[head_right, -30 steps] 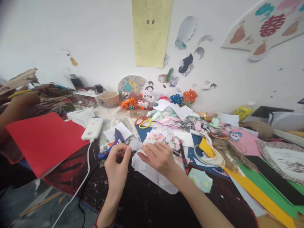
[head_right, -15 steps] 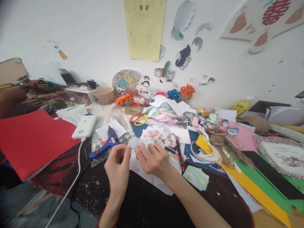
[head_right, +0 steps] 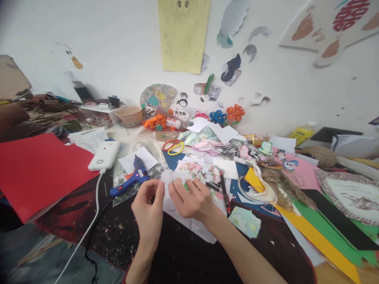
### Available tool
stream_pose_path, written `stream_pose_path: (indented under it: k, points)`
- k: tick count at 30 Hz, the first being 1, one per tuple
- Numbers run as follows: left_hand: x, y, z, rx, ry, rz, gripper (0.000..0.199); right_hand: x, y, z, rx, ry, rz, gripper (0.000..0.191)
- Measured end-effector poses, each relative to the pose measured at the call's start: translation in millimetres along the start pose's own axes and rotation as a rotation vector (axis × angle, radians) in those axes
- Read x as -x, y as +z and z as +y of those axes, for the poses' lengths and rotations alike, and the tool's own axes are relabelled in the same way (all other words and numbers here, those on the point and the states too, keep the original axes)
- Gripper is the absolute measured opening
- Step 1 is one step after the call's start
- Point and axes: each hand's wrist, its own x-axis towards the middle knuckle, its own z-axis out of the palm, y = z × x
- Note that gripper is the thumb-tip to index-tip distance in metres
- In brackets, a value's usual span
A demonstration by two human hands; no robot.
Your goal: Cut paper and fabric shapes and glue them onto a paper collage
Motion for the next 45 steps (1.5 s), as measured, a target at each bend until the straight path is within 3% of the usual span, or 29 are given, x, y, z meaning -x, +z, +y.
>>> stream_pose_path:
  k: [4,7,11,16,22,33,45]
  points:
    - [-0.7,-2.9,-0.2,-0.025,0.032,-0.032,0.015,-0.7,0.5,-1.7,-0.178,0.18,0.016,0.009]
    - [-3.8,-7.8,-2.4,-0.068,0.086,-0.033,0.013,-6.8,-2.3,-1.9,-0.526,0.545,0.018,0.009]
    - [-10.4,-13.4,-5.9,-0.119,0.144,-0.085,0.013,-14.0,-5.1,3.9,-1.029,1.006,-0.07,0.005]
    - [-13.5,-13.3,-7.3,-0.021,0.099,-0.247,0.015,-10.1,-0.5,9.8,-1.386,1.249,-0.117,0.013]
    - [-12.0,-9.2,-4.9,0.099,0.048,-0.261,0.013,-6.0,0.8,7.4,-1.468,1.315,-0.133,0.015]
    - [-10.2,-7.8,-6.8,0.256,-0.127,-0.246,0.014,-4.3,2.5,11.1,-1.461,1.294,-0.132,0.014]
    - [-10.4,-8.3,-8.9,0.242,-0.114,-0.239,0.012,-8.9,-1.3,13.6,-1.256,1.169,-0.155,0.009]
